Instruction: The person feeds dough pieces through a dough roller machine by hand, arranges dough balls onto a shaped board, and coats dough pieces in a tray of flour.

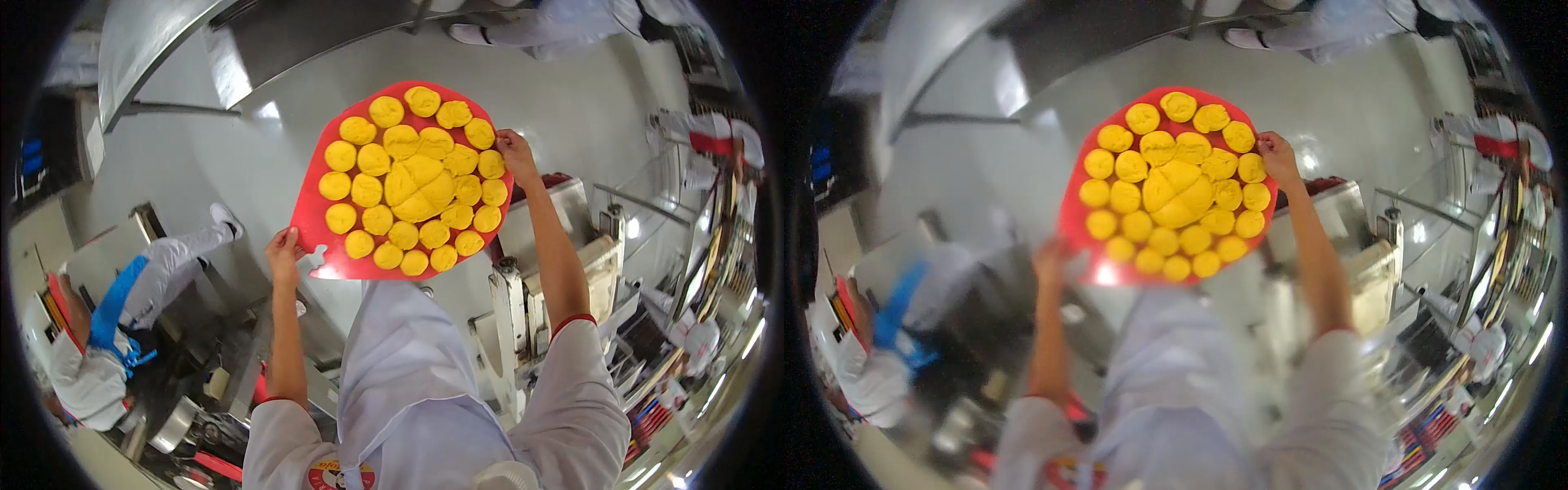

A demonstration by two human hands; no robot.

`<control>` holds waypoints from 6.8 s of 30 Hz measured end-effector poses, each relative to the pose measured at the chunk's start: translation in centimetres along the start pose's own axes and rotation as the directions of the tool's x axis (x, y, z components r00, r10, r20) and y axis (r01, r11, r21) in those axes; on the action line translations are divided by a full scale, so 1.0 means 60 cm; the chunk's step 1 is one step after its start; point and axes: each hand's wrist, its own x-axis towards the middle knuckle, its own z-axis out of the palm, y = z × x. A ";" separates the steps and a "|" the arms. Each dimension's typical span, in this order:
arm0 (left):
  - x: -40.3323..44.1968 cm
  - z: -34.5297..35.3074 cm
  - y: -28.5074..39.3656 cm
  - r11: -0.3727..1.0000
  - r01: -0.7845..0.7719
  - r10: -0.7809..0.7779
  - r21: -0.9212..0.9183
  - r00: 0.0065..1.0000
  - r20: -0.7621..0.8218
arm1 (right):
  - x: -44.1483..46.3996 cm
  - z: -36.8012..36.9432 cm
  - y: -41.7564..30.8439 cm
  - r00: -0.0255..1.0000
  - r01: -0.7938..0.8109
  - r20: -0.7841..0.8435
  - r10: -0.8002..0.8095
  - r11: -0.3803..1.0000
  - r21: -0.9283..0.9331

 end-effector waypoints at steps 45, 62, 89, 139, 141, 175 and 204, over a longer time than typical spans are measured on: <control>-1.083 0.862 -0.202 0.743 -0.620 -0.243 0.251 0.099 0.965 | -1.769 -0.551 0.683 0.063 -0.346 -0.873 0.484 0.831 0.435; -0.582 -0.007 -0.278 0.932 -0.345 0.242 0.115 0.824 0.512 | -1.186 -0.402 0.338 0.750 0.244 -0.657 -0.071 0.954 0.175; -0.529 -0.518 -0.329 0.956 0.205 -0.246 -0.209 0.950 -0.191 | -0.701 0.193 -0.241 0.861 0.433 0.339 -0.380 0.897 -0.095; -0.724 0.158 -0.193 0.668 -0.665 -0.231 0.334 0.242 0.943 | -1.671 0.313 0.451 0.449 0.040 -0.415 0.791 0.446 0.894; -0.871 0.219 -0.166 0.632 -0.756 -0.121 0.170 0.120 0.985 | -1.706 0.272 0.462 0.423 0.056 -0.490 0.762 0.518 0.854; -1.218 0.700 -0.278 0.108 -0.956 0.254 -0.273 -0.238 0.937 | -1.543 -0.240 0.277 0.472 0.571 -0.660 0.585 0.368 0.734; -1.716 0.545 -0.337 0.978 0.020 -0.201 0.210 -0.205 0.958 | -2.115 -0.663 0.414 -0.527 0.100 -0.848 -0.054 0.987 -0.124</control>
